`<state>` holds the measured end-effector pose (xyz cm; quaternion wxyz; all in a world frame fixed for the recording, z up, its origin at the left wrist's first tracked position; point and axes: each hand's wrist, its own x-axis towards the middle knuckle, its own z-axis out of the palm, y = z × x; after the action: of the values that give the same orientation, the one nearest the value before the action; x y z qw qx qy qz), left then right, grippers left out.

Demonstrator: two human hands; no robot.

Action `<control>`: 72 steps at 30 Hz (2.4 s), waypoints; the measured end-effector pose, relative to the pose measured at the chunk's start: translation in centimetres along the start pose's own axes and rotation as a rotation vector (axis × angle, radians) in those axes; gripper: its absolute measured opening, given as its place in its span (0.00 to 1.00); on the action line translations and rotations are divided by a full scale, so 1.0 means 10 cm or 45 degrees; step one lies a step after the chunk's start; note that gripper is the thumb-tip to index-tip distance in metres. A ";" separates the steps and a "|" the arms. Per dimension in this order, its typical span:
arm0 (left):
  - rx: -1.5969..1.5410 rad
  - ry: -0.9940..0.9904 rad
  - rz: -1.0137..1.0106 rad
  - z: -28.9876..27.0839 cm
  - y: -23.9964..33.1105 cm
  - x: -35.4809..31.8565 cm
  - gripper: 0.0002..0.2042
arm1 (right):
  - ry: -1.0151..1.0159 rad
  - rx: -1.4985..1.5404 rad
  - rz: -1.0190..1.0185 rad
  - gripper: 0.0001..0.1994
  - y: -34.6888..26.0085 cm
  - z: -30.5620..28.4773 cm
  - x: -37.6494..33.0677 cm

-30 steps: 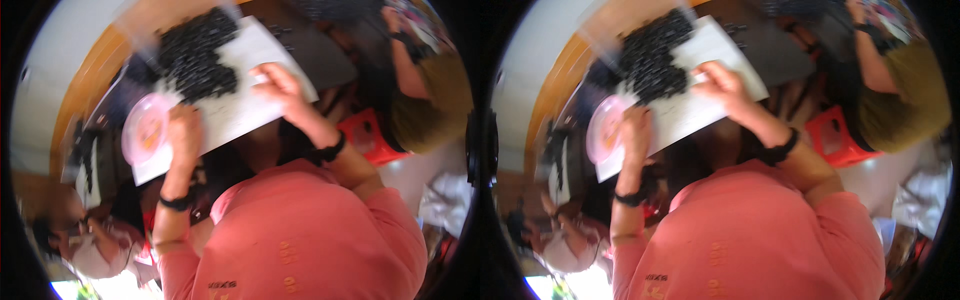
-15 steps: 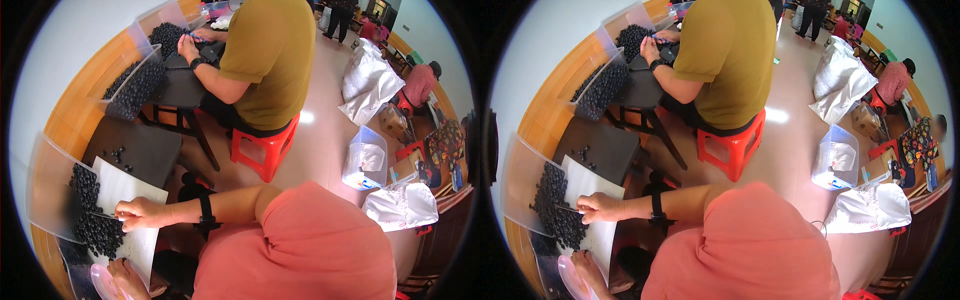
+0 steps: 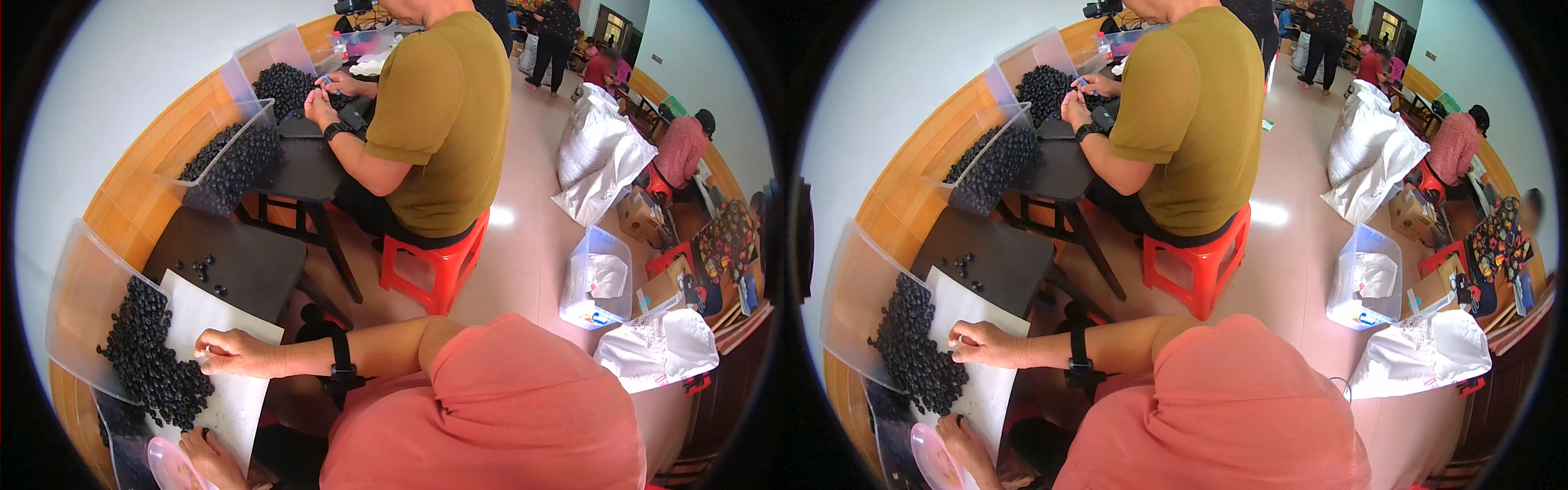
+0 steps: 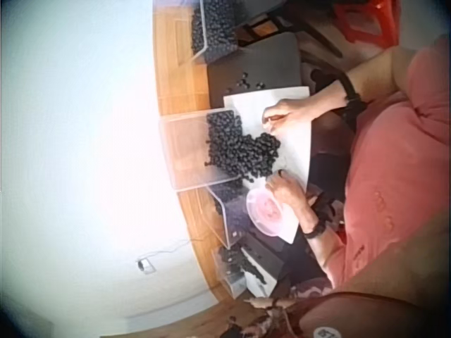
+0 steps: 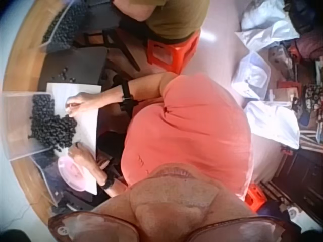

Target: Manually trimming excess flash from molded black rubber parts using a small knife.

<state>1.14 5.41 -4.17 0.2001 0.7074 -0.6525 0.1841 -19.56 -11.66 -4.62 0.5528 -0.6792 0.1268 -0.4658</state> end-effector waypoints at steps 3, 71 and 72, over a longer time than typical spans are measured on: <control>-0.191 0.083 -0.036 0.00 -0.01 -0.01 0.07 | -0.027 0.143 0.126 0.14 0.02 0.01 0.00; -2.184 0.179 -0.998 0.02 0.45 0.14 0.15 | -0.238 -0.342 -0.478 0.14 -0.03 0.36 -0.15; -2.020 0.177 -1.043 -0.01 0.44 0.13 0.16 | -0.183 -0.368 -0.542 0.13 0.01 0.38 -0.13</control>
<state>-3.19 4.09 -3.25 0.7193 0.5258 -0.2706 -0.3646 -17.24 -8.42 -5.16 0.3473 -0.7939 0.0066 -0.4991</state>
